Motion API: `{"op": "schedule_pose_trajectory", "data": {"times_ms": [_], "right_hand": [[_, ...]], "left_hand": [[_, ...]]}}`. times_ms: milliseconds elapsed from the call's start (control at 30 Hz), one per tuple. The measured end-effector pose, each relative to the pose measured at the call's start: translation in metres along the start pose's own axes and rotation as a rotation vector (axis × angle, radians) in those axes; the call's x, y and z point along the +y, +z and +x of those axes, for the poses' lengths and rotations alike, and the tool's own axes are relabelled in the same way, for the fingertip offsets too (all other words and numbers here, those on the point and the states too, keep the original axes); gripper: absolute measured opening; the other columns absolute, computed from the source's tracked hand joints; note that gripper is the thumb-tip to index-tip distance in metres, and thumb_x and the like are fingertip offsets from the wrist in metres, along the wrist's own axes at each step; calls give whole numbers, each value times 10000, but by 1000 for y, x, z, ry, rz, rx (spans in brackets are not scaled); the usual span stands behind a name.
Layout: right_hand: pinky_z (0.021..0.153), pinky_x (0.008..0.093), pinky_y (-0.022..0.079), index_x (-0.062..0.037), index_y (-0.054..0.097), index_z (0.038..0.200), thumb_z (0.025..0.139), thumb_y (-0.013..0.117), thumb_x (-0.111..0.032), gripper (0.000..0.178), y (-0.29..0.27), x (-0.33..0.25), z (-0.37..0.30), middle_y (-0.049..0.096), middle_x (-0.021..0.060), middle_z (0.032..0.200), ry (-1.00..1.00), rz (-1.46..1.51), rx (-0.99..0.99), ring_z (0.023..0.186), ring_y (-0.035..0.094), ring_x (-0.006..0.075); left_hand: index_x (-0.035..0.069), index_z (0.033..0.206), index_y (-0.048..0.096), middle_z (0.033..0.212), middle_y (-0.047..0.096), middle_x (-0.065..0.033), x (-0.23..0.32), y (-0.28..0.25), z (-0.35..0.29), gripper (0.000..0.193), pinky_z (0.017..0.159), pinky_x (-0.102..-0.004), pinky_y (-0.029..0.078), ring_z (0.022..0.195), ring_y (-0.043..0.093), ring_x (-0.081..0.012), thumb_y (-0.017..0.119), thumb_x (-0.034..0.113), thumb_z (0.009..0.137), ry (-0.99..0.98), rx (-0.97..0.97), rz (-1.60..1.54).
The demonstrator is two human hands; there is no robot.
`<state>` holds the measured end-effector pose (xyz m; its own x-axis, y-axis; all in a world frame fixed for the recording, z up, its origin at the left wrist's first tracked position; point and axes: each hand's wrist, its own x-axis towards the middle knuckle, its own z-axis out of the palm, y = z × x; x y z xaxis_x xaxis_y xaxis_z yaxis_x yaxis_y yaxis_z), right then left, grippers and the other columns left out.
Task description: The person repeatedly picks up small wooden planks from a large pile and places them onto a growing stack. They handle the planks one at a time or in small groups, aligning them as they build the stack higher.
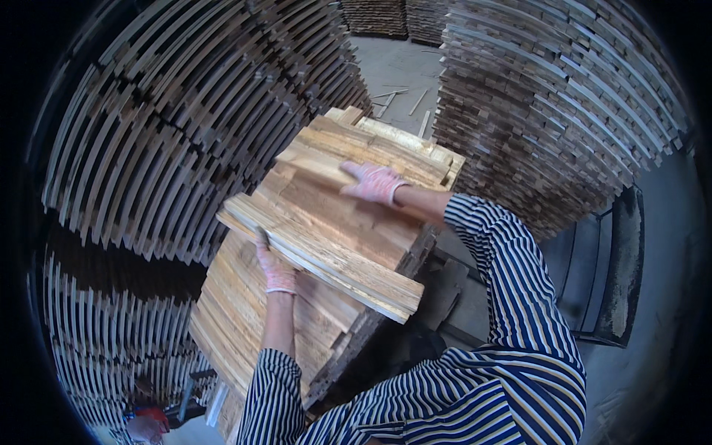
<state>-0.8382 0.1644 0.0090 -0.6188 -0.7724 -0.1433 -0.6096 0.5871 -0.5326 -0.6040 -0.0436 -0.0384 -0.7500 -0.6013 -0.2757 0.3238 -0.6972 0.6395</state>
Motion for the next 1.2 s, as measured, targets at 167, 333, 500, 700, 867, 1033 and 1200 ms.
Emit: {"op": "schedule_pose_trajectory", "data": {"times_ms": [167,333,500,700,867,1033,1200], "right_hand": [[1047,479,465,-227,448,1542,870,651,-579,785,-58,88,71,568,240,1374,93,-57,164,1293,546,415],[1071,550,443,-302,508,1485,996,480,-459,515,-46,172,122,548,217,1417,169,-125,201,1335,523,426],[990,507,472,-215,572,1372,970,546,-462,472,-29,137,134,600,217,1313,100,-382,236,1204,584,405],[1094,445,438,-90,348,1583,908,631,-592,888,57,-47,35,565,288,1409,-322,137,-161,1268,576,404],[1028,353,501,-61,231,1631,773,783,-564,1138,54,-105,14,565,286,1418,-255,492,-437,1208,633,309],[1031,333,504,-138,364,1596,702,844,-407,1050,-11,-106,30,614,212,1394,-350,337,-547,1193,645,301],[1071,391,485,-237,445,1547,723,820,-313,909,-36,-68,94,605,162,1404,-570,-190,-328,1269,601,342]], "left_hand": [[25,1490,451,1500,512,-161,-37,-24,20,768,1177,-463,373,1355,491,-335,660,523,945,45,76,18],[22,1482,467,1459,554,-184,-44,2,30,809,1148,-474,417,1304,541,-371,716,531,905,-22,93,9],[12,1477,469,1441,564,-202,-39,10,12,766,1132,-505,430,1301,543,-398,656,534,949,-52,151,-11],[1,1414,511,1321,631,-205,-26,29,13,674,1086,-511,467,1211,604,-379,562,530,999,-131,122,-174],[70,1451,501,1380,609,-170,5,35,-8,707,1084,-524,482,1235,604,-366,671,540,950,-62,114,-125],[-60,1523,310,1329,570,-295,105,-1,-60,1214,992,-480,571,1183,628,-345,721,785,754,-52,269,403],[-11,1542,367,1037,680,-188,199,-59,-92,1143,650,-329,636,789,720,-147,650,814,802,-195,353,1199]]}}
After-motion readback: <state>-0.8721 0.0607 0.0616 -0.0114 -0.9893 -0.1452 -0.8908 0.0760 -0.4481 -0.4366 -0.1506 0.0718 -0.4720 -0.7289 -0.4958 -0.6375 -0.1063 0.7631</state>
